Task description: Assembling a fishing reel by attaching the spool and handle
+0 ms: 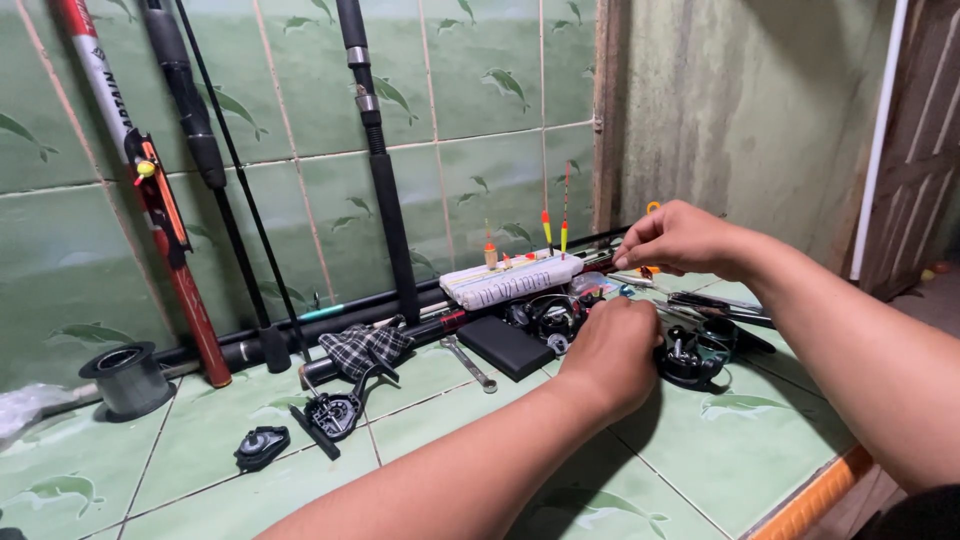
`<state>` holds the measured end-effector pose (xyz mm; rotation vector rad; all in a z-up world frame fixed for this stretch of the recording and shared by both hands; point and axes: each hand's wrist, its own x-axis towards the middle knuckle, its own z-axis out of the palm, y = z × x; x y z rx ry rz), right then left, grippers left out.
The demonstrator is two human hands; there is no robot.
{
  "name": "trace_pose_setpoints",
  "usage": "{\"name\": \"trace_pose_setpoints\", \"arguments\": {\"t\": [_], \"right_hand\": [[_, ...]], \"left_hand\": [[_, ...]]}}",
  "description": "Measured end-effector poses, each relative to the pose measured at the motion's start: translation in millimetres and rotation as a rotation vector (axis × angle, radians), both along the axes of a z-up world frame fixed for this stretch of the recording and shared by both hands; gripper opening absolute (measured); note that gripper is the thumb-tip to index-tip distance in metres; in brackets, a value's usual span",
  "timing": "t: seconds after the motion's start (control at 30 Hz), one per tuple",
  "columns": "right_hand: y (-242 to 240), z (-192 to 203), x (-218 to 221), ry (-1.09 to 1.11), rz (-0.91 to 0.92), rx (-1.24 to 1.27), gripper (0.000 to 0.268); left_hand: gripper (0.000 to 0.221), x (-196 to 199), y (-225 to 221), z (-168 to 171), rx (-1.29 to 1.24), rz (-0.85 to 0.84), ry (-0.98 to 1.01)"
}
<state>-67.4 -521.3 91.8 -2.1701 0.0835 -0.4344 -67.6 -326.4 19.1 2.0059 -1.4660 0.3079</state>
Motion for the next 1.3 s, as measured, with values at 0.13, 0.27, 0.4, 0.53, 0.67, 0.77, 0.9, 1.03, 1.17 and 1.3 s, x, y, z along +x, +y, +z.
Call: {"name": "trace_pose_setpoints", "arguments": {"t": [0.13,0.27,0.4,0.53,0.67,0.77,0.9,1.03,1.17,1.3], "right_hand": [[-2.9,-1.6,2.4,-0.005,-0.002,0.003,0.005],[-7.2,-3.9,2.6,-0.013,0.006,0.006,0.006],[-8.6,-4.5,0.9,-0.021,0.005,0.004,0.005],[-13.2,-5.6,3.1,-0.03,0.003,-0.001,0.006],[-7.7,-3.8,-1.0,-0.034,0.007,-0.007,0.006],[-7.8,-4.2,0.4,-0.035,0.011,-0.01,0.007],[-2.6,-3.9,1.3,-0.042,0.009,0.008,0.003],[16.6,2.2,3.9,-0.066,0.029,0.012,0.005],[56.0,7.4,14.9,-0.117,0.098,0.06,0.004],[91.9,2.3,44.0,-0.174,0.247,0.087,0.004]], "left_hand": [[0.012,13.2,-14.2,-14.7,-0.008,-0.035,-0.001],[0.021,-2.4,-1.2,-4.6,-0.028,-0.052,0.057],[0.027,-9.5,1.6,-1.0,-0.078,-0.067,0.0],[0.023,-2.0,-10.0,-3.8,-0.058,-0.063,-0.041],[0.021,1.9,-17.6,-9.2,-0.042,-0.056,-0.08],[0.02,-1.0,-12.5,-7.1,-0.02,-0.049,-0.067],[0.028,2.0,-2.6,-7.1,-0.056,-0.069,-0.072],[0.027,18.8,7.0,-5.9,-0.106,0.01,-0.169],[0.015,43.7,46.0,-7.1,-0.218,0.066,-0.329],[0.01,67.0,104.4,-0.7,-0.164,0.249,-0.314]]}}
